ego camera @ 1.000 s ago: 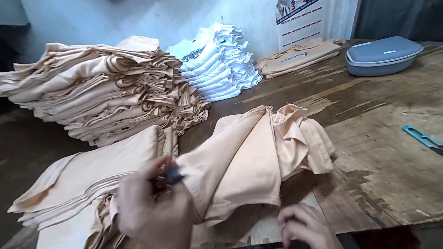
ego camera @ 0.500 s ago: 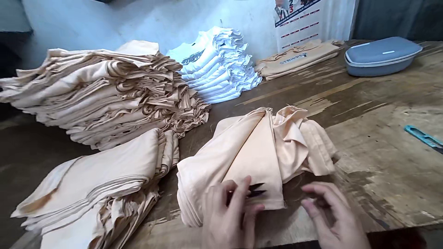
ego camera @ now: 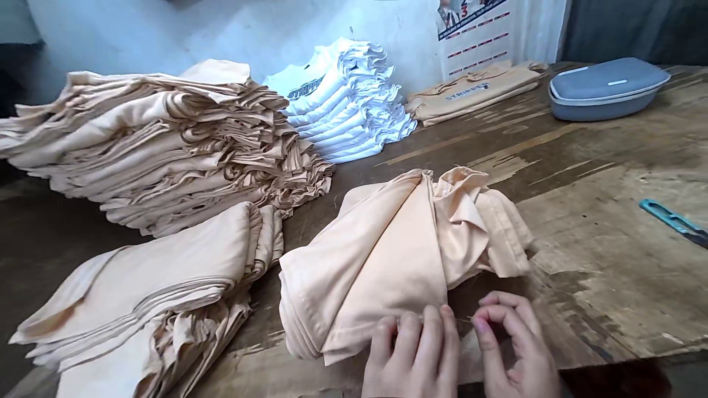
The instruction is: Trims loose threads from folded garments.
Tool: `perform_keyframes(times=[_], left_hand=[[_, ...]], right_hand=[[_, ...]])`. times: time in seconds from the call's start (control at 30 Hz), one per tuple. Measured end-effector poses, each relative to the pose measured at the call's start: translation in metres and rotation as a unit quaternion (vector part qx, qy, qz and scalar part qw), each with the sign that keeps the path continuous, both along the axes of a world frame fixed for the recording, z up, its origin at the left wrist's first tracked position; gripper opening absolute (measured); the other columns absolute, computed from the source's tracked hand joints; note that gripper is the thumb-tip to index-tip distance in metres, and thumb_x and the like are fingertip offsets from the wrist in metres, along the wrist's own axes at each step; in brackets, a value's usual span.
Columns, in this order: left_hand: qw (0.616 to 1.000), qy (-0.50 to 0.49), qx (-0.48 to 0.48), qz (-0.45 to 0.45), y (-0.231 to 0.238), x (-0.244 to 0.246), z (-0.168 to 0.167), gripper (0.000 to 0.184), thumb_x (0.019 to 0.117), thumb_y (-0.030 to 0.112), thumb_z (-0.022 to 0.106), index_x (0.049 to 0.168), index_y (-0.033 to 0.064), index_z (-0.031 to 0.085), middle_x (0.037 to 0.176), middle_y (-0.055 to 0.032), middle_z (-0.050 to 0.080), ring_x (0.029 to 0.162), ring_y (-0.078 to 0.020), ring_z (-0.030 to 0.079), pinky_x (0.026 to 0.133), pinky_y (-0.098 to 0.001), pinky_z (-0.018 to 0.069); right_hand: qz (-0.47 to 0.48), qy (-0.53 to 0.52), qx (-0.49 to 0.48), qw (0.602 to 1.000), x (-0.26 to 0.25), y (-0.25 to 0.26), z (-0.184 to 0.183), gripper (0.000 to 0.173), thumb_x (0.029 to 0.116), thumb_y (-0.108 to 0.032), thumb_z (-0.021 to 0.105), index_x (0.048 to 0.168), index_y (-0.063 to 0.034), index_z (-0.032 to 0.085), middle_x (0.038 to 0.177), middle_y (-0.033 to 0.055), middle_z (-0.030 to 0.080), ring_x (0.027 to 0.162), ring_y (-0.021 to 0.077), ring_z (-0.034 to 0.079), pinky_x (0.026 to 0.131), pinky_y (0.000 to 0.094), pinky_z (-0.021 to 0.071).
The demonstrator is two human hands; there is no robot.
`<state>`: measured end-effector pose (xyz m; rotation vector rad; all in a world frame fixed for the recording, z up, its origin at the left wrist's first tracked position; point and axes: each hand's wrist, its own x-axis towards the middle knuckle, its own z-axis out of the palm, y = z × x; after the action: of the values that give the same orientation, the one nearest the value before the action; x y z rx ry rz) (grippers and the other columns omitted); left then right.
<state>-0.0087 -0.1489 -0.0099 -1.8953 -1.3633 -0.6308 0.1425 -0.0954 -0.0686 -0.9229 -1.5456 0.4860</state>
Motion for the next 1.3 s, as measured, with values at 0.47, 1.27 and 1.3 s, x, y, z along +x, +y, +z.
perform_keyframes(times=[0.47, 1.27, 1.3], left_hand=[[1.000, 0.015, -0.002, 0.023, -0.003, -0.004, 0.003, 0.028, 0.0937, 0.008, 0.060, 0.114, 0.0175, 0.078, 0.104, -0.0016, 0.074, 0.087, -0.0192, 0.061, 0.080, -0.0383, 0.0408], [0.934, -0.292, -0.095, -0.180, 0.009, -0.048, 0.004, 0.008, 0.0977, 0.018, 0.066, 0.099, 0.0149, 0.073, 0.094, 0.0050, 0.073, 0.083, -0.0064, 0.062, 0.075, -0.0263, 0.0489], [0.930, -0.311, -0.093, -0.173, 0.011, -0.047, 0.006, 0.010, 0.0973, 0.016, 0.064, 0.098, 0.0126, 0.074, 0.090, 0.0041, 0.072, 0.081, -0.0054, 0.063, 0.074, -0.0244, 0.0520]], right_hand=[[-0.007, -0.055, -0.045, 0.997, -0.009, -0.002, -0.003, 0.017, 0.0976, -0.025, 0.062, 0.090, -0.0117, 0.071, 0.119, 0.0095, 0.065, 0.111, 0.0175, 0.063, 0.090, 0.0335, 0.0549], [0.105, 0.186, 0.106, 0.971, -0.050, -0.002, 0.008, 0.016, 0.0894, -0.003, 0.077, 0.103, -0.0108, 0.078, 0.107, 0.0042, 0.071, 0.101, 0.0094, 0.069, 0.086, 0.0217, 0.0612], [0.124, 0.219, 0.092, 0.963, -0.052, 0.001, 0.012, 0.016, 0.0915, -0.001, 0.074, 0.105, -0.0092, 0.078, 0.104, 0.0034, 0.075, 0.100, 0.0106, 0.072, 0.086, 0.0245, 0.0627]])
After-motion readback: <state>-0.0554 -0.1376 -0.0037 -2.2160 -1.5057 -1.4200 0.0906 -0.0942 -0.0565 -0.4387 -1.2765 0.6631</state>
